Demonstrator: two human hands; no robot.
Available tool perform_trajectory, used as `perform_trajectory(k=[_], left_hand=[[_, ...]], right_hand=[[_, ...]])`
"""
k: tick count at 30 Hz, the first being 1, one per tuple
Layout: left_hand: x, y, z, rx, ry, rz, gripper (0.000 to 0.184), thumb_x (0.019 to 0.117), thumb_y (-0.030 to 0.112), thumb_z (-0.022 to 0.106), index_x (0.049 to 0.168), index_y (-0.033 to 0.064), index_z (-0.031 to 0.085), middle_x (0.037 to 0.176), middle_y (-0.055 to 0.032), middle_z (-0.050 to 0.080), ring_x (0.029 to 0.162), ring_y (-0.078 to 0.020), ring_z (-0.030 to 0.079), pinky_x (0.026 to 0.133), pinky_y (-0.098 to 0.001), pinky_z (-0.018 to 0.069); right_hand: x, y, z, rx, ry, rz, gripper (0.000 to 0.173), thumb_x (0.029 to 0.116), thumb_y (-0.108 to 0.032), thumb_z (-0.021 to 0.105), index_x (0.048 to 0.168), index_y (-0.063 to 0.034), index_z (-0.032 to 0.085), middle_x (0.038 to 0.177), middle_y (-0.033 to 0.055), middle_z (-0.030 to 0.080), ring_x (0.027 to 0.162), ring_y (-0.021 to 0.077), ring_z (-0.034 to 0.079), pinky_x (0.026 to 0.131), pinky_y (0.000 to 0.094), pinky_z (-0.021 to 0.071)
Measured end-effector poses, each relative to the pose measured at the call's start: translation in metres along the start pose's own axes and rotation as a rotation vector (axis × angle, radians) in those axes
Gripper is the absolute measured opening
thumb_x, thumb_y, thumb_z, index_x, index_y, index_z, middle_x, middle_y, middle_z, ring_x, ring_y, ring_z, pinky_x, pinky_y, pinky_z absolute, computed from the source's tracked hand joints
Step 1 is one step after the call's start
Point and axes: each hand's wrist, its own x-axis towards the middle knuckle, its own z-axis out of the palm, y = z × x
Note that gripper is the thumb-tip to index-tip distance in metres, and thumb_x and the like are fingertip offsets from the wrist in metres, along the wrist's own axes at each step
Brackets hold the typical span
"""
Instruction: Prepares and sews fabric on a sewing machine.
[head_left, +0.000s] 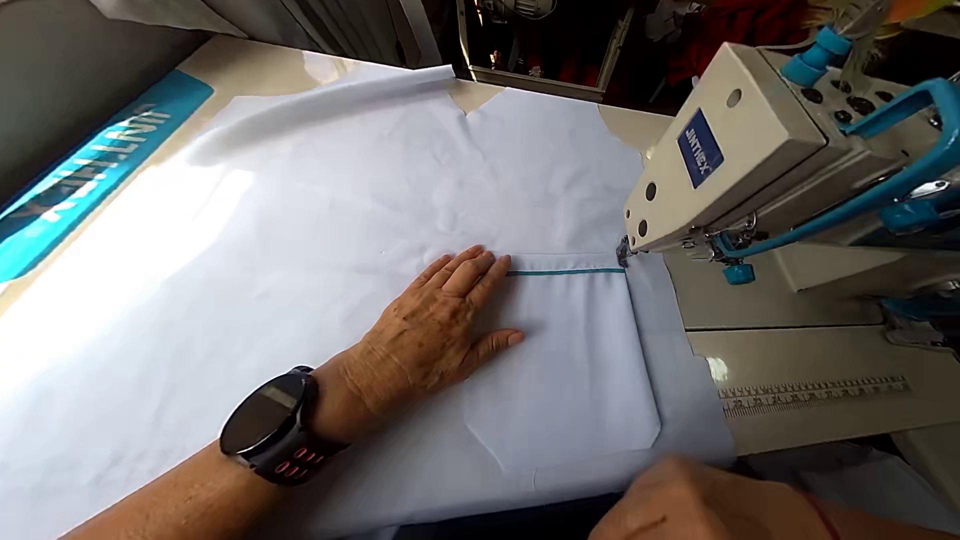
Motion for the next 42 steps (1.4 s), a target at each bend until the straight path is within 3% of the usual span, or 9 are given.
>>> perform_trajectory(k=[4, 8, 10, 15, 20, 26, 31, 38, 42], left_hand=[[0.004, 0.008, -0.004, 0.009, -0.080, -0.026, 0.073, 0.1039, 0.051, 0.028, 0.138, -0.0066, 0.058, 0.142, -0.0288, 0.056, 0.135, -0.0443, 0.053, 0.111, -0.0613, 0.0396], [0.002, 0.010, -0.004, 0.017, -0.127, -0.061, 0.072, 0.1053, 0.049, 0.027, 0.146, -0.0068, 0.049, 0.154, -0.0262, 0.045, 0.145, -0.0405, 0.044, 0.116, -0.0610, 0.0324], [-0.001, 0.010, -0.007, 0.034, -0.174, -0.081, 0.074, 0.1056, 0.051, 0.024, 0.151, -0.0040, 0.044, 0.159, -0.0228, 0.040, 0.149, -0.0370, 0.039, 0.118, -0.0606, 0.0282], [0.001, 0.008, -0.022, 0.070, -0.316, -0.092, 0.120, 0.0830, 0.090, 0.029, 0.159, -0.0031, 0.030, 0.165, -0.0249, 0.029, 0.153, -0.0423, 0.028, 0.115, -0.0757, 0.0127], [0.023, 0.026, -0.049, 0.068, -0.685, -0.237, 0.152, 0.0575, 0.083, 0.076, 0.163, -0.0015, 0.007, 0.171, -0.0229, 0.004, 0.158, -0.0410, 0.007, 0.118, -0.0726, -0.0043], [0.033, 0.032, -0.052, 0.107, -0.855, -0.326, 0.162, 0.0527, 0.079, 0.083, 0.163, 0.0027, -0.008, 0.171, -0.0182, -0.011, 0.159, -0.0349, -0.004, 0.119, -0.0684, -0.0077], [0.033, 0.036, -0.051, 0.117, -0.835, -0.345, 0.165, 0.0496, 0.069, 0.091, 0.162, 0.0008, -0.007, 0.172, -0.0166, -0.010, 0.159, -0.0314, -0.005, 0.121, -0.0670, -0.0066], [0.034, 0.037, -0.056, 0.137, -0.819, -0.334, 0.160, 0.0520, 0.078, 0.084, 0.163, -0.0005, 0.000, 0.171, -0.0200, -0.004, 0.159, -0.0369, -0.001, 0.120, -0.0688, -0.0069], [0.020, 0.065, -0.033, 0.087, -0.272, 0.071, 0.151, 0.0577, 0.106, 0.034, 0.153, -0.0116, 0.033, 0.162, -0.0327, 0.028, 0.151, -0.0466, 0.028, 0.114, -0.0776, 0.0149]], right_hand=[[0.014, 0.068, -0.066, -0.365, 0.371, 0.040, 0.026, 0.0999, -0.014, 0.058, 0.110, 0.0020, 0.076, 0.118, 0.0135, 0.075, 0.120, 0.0188, 0.067, 0.107, 0.0282, 0.0502], [0.014, 0.087, -0.036, -0.578, 0.115, 0.120, 0.082, 0.0968, -0.063, 0.045, 0.142, 0.0048, 0.057, 0.153, 0.0212, 0.051, 0.147, 0.0339, 0.044, 0.122, 0.0478, 0.0325], [-0.011, 0.052, -0.005, -0.562, -0.034, 0.072, 0.088, 0.0992, -0.069, 0.030, 0.149, -0.0003, 0.050, 0.160, 0.0158, 0.044, 0.152, 0.0279, 0.035, 0.124, 0.0466, 0.0285], [-0.071, -0.008, 0.010, -0.128, -0.046, -0.160, 0.025, 0.1052, -0.010, 0.050, 0.117, -0.0032, 0.072, 0.117, 0.0132, 0.075, 0.115, 0.0245, 0.070, 0.102, 0.0361, 0.0538], [-0.047, 0.055, -0.063, -0.781, 0.310, -0.175, 0.021, 0.1001, -0.007, 0.056, 0.111, -0.0037, 0.074, 0.110, 0.0137, 0.075, 0.110, 0.0273, 0.069, 0.097, 0.0365, 0.0539], [-0.034, 0.071, -0.047, -0.833, 0.216, -0.402, 0.025, 0.1008, -0.001, 0.050, 0.105, -0.0014, 0.075, 0.102, 0.0136, 0.077, 0.099, 0.0263, 0.072, 0.092, 0.0366, 0.0558], [-0.035, 0.063, -0.028, -0.785, 0.369, -0.282, 0.022, 0.0999, -0.001, 0.052, 0.096, -0.0008, 0.073, 0.093, 0.0133, 0.077, 0.092, 0.0235, 0.074, 0.088, 0.0322, 0.0579], [-0.065, 0.048, -0.004, -0.718, 0.291, -0.006, 0.036, 0.1079, -0.024, 0.045, 0.119, -0.0057, 0.074, 0.124, 0.0101, 0.074, 0.125, 0.0229, 0.064, 0.108, 0.0340, 0.0462], [-0.072, 0.046, -0.004, -0.714, 0.243, 0.027, 0.049, 0.1099, -0.041, 0.039, 0.128, -0.0082, 0.071, 0.135, 0.0089, 0.069, 0.134, 0.0219, 0.057, 0.114, 0.0371, 0.0402]])
